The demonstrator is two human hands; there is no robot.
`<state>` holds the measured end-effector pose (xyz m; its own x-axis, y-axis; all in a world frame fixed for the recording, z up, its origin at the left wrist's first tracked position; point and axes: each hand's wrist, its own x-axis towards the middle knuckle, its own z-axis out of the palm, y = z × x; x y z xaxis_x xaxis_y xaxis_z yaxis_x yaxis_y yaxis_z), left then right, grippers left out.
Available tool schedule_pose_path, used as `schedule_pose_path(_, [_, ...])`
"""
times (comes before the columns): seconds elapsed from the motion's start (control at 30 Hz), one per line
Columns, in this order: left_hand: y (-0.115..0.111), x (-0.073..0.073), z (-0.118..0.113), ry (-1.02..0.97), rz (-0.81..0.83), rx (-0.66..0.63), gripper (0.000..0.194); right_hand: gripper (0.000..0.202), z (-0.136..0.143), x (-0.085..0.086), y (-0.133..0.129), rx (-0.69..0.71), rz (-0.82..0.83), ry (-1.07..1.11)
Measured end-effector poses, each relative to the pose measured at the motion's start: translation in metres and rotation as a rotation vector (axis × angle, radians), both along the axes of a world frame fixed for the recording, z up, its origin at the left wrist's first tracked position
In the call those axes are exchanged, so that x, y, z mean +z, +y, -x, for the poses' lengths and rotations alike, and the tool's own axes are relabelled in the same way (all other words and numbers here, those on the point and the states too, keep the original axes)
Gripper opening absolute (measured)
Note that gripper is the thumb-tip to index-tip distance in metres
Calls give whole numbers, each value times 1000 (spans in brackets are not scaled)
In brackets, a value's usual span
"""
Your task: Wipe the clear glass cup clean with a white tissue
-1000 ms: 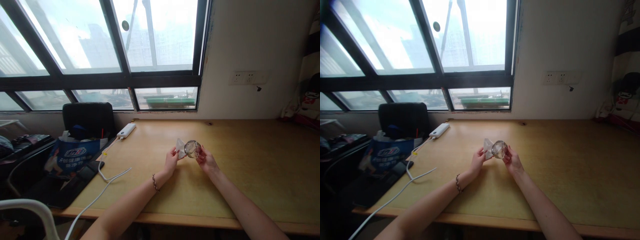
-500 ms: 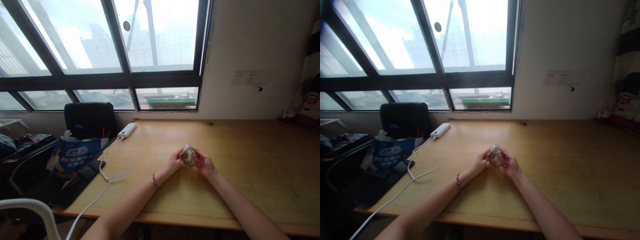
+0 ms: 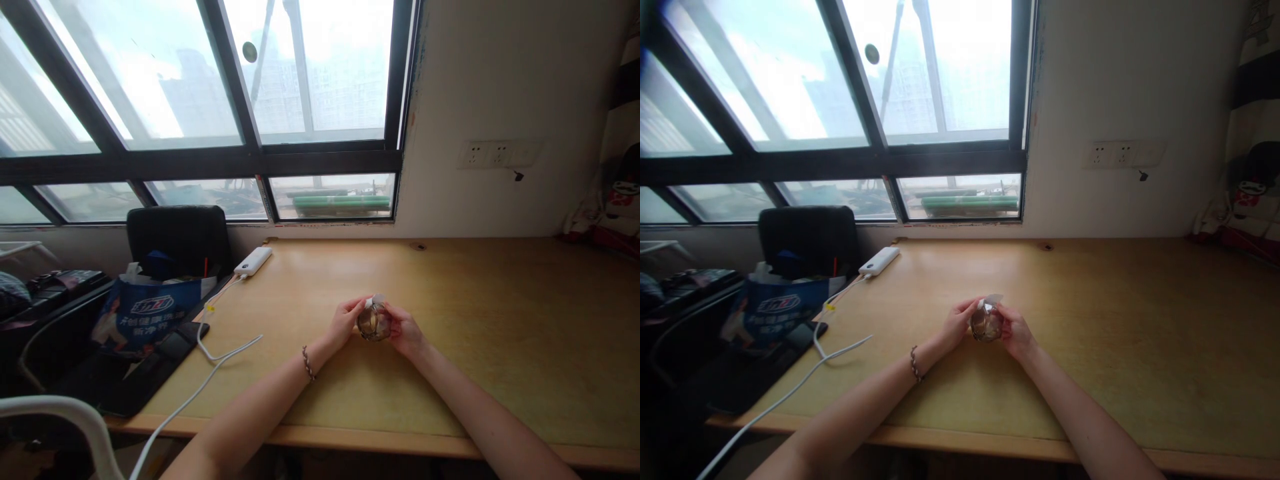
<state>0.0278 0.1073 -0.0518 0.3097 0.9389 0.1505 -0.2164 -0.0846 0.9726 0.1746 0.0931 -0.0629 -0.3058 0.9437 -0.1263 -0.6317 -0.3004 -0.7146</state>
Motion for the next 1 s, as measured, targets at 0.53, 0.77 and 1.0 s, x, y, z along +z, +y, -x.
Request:
schedule_pose_path(0.53, [-5,-1,-6,-96,170,24,47,10,-6,11,1,-229,96,122])
schedule_pose_path(0.77, [-3,-5,-3,73,-32,208,39,12,-4,8,2,-248,64,133])
schedule_pose_path(1.0, [-22,6,-9,353,-414,241,29,6,-10,16,5,-311,77,187])
